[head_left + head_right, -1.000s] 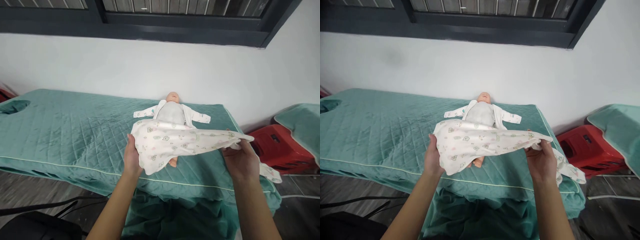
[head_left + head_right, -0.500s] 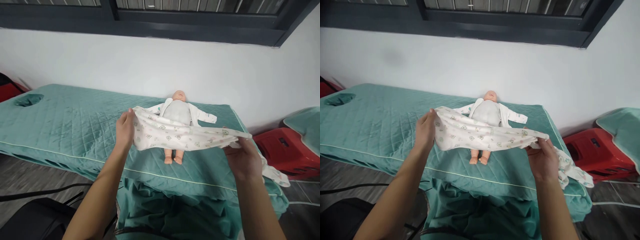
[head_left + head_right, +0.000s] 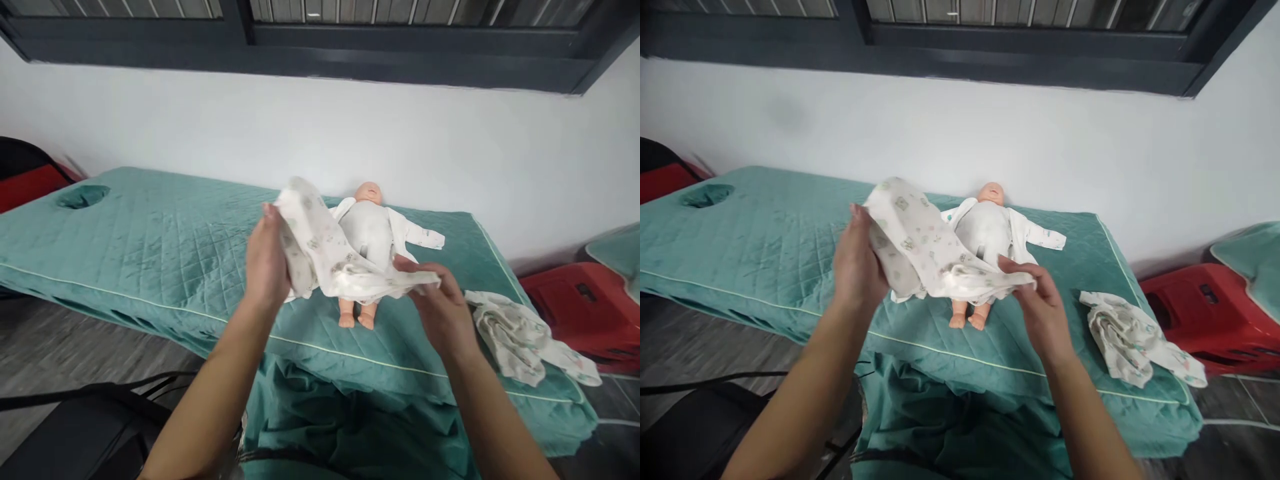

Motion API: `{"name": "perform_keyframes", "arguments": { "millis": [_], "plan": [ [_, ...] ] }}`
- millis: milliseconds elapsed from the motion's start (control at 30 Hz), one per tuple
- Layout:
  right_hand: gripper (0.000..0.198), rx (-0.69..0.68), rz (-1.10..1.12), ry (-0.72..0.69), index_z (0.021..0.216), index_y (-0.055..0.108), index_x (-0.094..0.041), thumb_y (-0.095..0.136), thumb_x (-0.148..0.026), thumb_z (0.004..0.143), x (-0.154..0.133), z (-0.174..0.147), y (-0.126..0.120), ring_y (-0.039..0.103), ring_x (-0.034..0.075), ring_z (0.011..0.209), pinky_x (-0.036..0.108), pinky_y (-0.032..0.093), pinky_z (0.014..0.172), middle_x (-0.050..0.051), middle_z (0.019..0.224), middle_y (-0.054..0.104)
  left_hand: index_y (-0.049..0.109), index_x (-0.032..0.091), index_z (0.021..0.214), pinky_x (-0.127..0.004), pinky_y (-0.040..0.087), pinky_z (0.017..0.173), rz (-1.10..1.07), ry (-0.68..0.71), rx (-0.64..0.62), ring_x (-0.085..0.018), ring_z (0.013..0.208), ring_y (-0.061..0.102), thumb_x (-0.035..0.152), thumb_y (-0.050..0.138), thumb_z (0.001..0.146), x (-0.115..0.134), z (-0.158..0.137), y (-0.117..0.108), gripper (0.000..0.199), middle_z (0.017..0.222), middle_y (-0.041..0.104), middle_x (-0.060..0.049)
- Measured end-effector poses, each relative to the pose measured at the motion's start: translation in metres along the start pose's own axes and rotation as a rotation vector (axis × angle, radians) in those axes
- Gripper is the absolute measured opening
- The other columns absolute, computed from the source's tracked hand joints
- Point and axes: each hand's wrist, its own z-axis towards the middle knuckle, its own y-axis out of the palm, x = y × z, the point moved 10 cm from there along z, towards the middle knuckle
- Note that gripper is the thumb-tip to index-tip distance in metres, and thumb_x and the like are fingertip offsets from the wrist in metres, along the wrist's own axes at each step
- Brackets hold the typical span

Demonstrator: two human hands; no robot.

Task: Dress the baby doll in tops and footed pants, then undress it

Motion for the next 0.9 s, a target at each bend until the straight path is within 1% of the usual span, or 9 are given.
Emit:
{"name": "perform_keyframes", "arguments": {
  "millis": [100, 167, 267, 367, 467, 600, 667, 767, 900],
  "plan": [
    [0.095, -0.149, -0.165, -0.042, 0.152, 0.032, -0.04, 0.086, -0.039, 0.074, 0.003, -0.003, 0.047, 0.04, 0.027, 0.148, 0.051, 0.042, 0.116, 0.004, 0.162, 0.039, 0.069, 0.02, 0.104, -0.039, 0.057, 0.088, -0.09, -0.161, -0.184, -0.028, 0.106, 0.07, 0.069, 0.057, 0.087, -0.02, -0.037, 0.051, 0.054, 0.1, 0.073, -0.009],
    [0.118, -0.18, -0.253, -0.014, 0.158, 0.019, -0.037, 0.092, -0.038, 0.065, 0.006, -0.003, 0.064, 0.041, 0.028, 0.147, 0.049, 0.042, 0.116, 0.007, 0.162, 0.038, 0.07, 0.019, 0.104, -0.038, 0.056, 0.09, -0.103, -0.233, -0.246, -0.027, 0.105, 0.07, 0.067, 0.058, 0.088, -0.032, -0.055, 0.069, 0.052, 0.098, 0.074, -0.008],
    [0.074, -0.236, -0.285, 0.095, 0.143, 0.048, -0.027, 0.081, -0.042, 0.079, 0.011, -0.004, 0.072, 0.059, 0.027, 0.125, 0.043, 0.051, 0.105, 0.008, 0.137, 0.063, 0.071, 0.019, 0.098, -0.033, 0.054, 0.089, 0.023, -0.174, -0.258, -0.022, 0.096, 0.069, 0.059, 0.06, 0.091, -0.037, -0.06, 0.067, 0.042, 0.094, 0.073, -0.005],
    [0.032, -0.265, -0.292, 0.146, 0.117, 0.066, -0.023, 0.07, -0.039, 0.089, 0.011, -0.009, 0.066, 0.066, 0.022, 0.099, 0.036, 0.055, 0.087, 0.003, 0.109, 0.072, 0.071, 0.021, 0.098, -0.031, 0.051, 0.095, 0.237, -0.033, -0.224, -0.019, 0.101, 0.066, 0.05, 0.061, 0.093, -0.037, -0.055, 0.046, 0.032, 0.102, 0.072, -0.003],
    [0.03, -0.16, -0.224, 0.116, 0.111, 0.068, -0.024, 0.076, -0.033, 0.084, 0.009, -0.009, 0.05, 0.066, 0.019, 0.09, 0.032, 0.055, 0.081, 0.001, 0.101, 0.073, 0.067, 0.027, 0.117, -0.033, 0.046, 0.107, 0.259, -0.09, -0.257, -0.021, 0.125, 0.058, 0.047, 0.064, 0.091, -0.059, -0.065, 0.035, 0.032, 0.128, 0.067, -0.003],
    [0.046, 0.089, -0.024, 0.0, 0.121, 0.065, -0.028, 0.079, -0.028, 0.078, 0.006, -0.01, 0.022, 0.069, 0.023, 0.102, 0.038, 0.057, 0.088, 0.003, 0.118, 0.073, 0.062, 0.034, 0.132, -0.037, 0.044, 0.112, 0.044, -0.436, -0.381, -0.027, 0.137, 0.053, 0.057, 0.066, 0.087, -0.105, -0.108, 0.041, 0.051, 0.144, 0.06, -0.004],
    [0.039, 0.133, -0.122, -0.074, 0.119, 0.067, -0.028, 0.075, -0.026, 0.08, 0.002, -0.014, 0.016, 0.069, 0.024, 0.104, 0.041, 0.057, 0.09, 0.004, 0.117, 0.074, 0.058, 0.036, 0.139, -0.04, 0.046, 0.11, -0.127, -0.605, -0.429, -0.029, 0.135, 0.055, 0.065, 0.063, 0.085, -0.118, -0.13, 0.048, 0.062, 0.142, 0.062, -0.006],
    [0.023, -0.007, -0.451, -0.303, 0.108, 0.072, -0.028, 0.064, -0.019, 0.088, -0.018, -0.023, 0.031, 0.066, 0.025, 0.114, 0.046, 0.053, 0.101, 0.005, 0.123, 0.072, 0.051, 0.035, 0.147, -0.041, 0.05, 0.105, -0.293, -0.7, -0.414, -0.029, 0.126, 0.062, 0.072, 0.063, 0.081, -0.12, -0.138, 0.05, 0.077, 0.137, 0.066, -0.008],
    [0.034, -0.265, -0.685, -0.502, 0.12, 0.068, -0.032, 0.053, -0.015, 0.094, -0.024, -0.042, 0.058, 0.05, 0.027, 0.138, 0.052, 0.042, 0.115, 0.004, 0.145, 0.058, 0.053, 0.036, 0.144, -0.031, 0.054, 0.088, -0.22, -0.646, -0.356, -0.021, 0.103, 0.069, 0.048, 0.079, 0.078, -0.113, -0.123, 0.038, 0.072, 0.126, 0.069, -0.004]
  ]
}}
